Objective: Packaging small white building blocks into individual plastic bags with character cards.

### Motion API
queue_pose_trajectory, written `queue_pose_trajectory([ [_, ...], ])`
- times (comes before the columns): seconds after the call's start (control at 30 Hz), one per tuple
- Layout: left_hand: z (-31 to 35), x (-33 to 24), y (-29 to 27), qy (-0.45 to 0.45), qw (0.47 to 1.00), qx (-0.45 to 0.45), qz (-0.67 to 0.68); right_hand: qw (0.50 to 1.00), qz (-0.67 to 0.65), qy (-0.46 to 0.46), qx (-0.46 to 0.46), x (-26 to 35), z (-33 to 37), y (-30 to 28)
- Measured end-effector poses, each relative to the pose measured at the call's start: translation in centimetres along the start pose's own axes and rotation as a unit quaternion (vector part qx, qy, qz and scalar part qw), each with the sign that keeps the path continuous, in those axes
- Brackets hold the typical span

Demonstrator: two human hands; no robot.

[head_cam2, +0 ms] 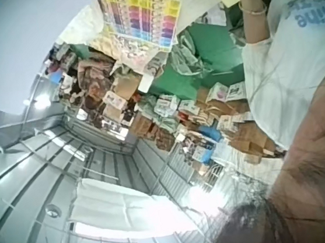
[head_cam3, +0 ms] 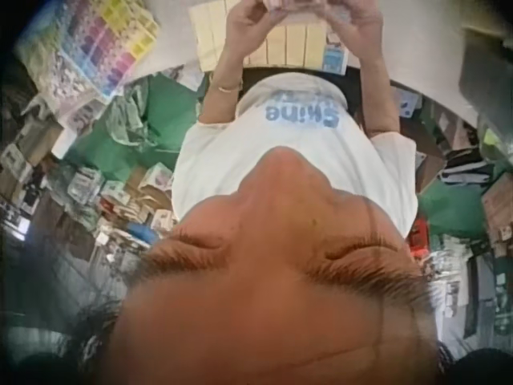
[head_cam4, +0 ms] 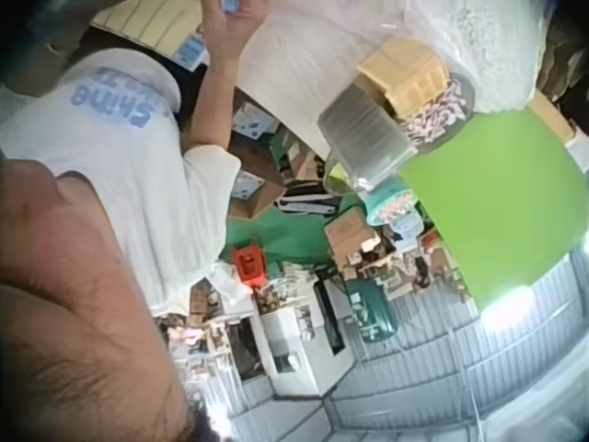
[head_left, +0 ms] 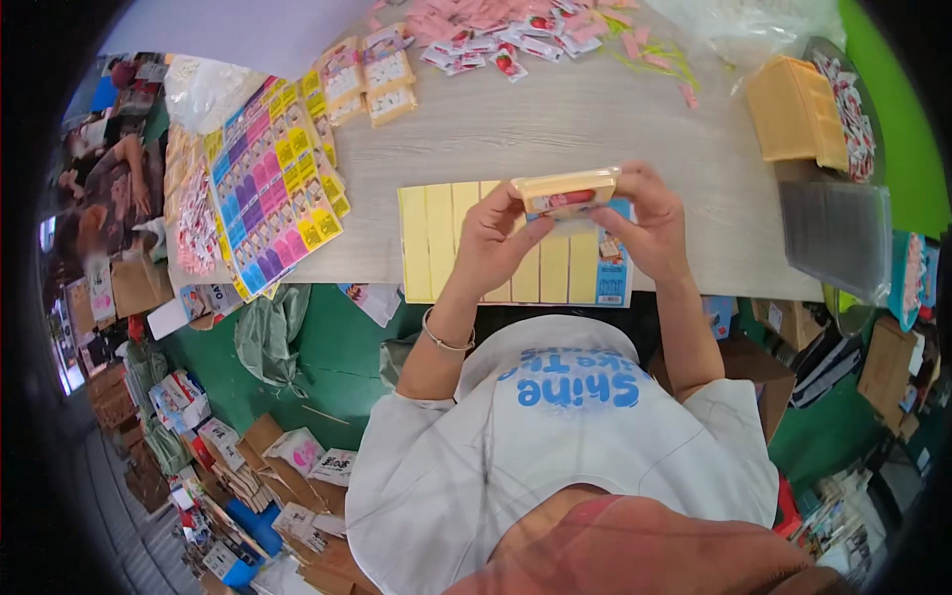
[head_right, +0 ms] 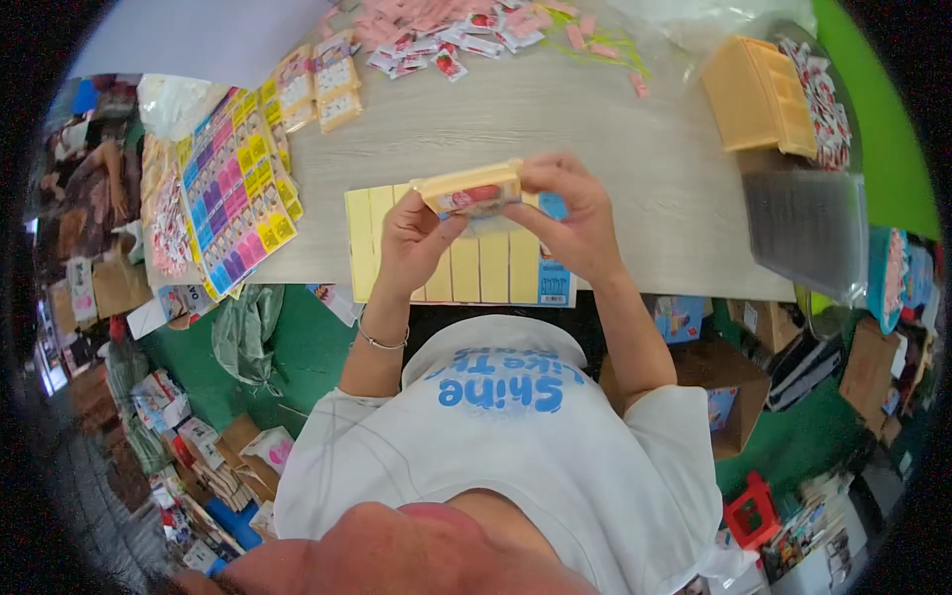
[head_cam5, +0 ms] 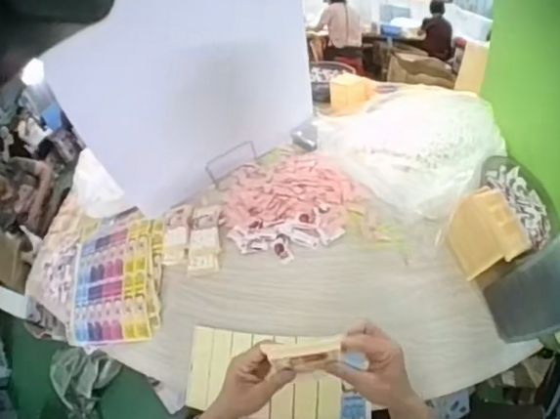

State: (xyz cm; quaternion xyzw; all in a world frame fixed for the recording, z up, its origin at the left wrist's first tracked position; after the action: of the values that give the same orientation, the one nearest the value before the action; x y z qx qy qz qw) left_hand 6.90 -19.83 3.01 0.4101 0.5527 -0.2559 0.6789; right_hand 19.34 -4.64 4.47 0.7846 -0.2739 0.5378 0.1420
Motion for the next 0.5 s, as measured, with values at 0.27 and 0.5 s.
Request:
queue_pose_trajectory([
  [0.27, -3.0, 1.3, -5.2, -0.065, 0.987, -0.067, -0.133, 0.985, -0.081, 0.118, -0.092, -3.7, 1.5, 2.0],
  [0.5, -15.1, -8.5, -28.7, -0.020, 0.849, -0.261, -0.459, 0.968, -0.123, 0.131, -0.176, -6.4, 3.3, -2.2],
])
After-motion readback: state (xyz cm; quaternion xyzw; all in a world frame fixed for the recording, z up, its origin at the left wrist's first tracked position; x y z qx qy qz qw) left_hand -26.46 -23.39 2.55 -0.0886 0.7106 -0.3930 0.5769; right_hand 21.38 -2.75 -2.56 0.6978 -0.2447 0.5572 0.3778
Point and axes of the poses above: each hand's wrist, its own z-axis away from the middle knuckle, its own y-axis out of the palm, x = y × z, the point moved 6 cm from there along -z, towards the middle knuckle, and after that the axes turned 6 degrees about -y, right-handed, at the moved point
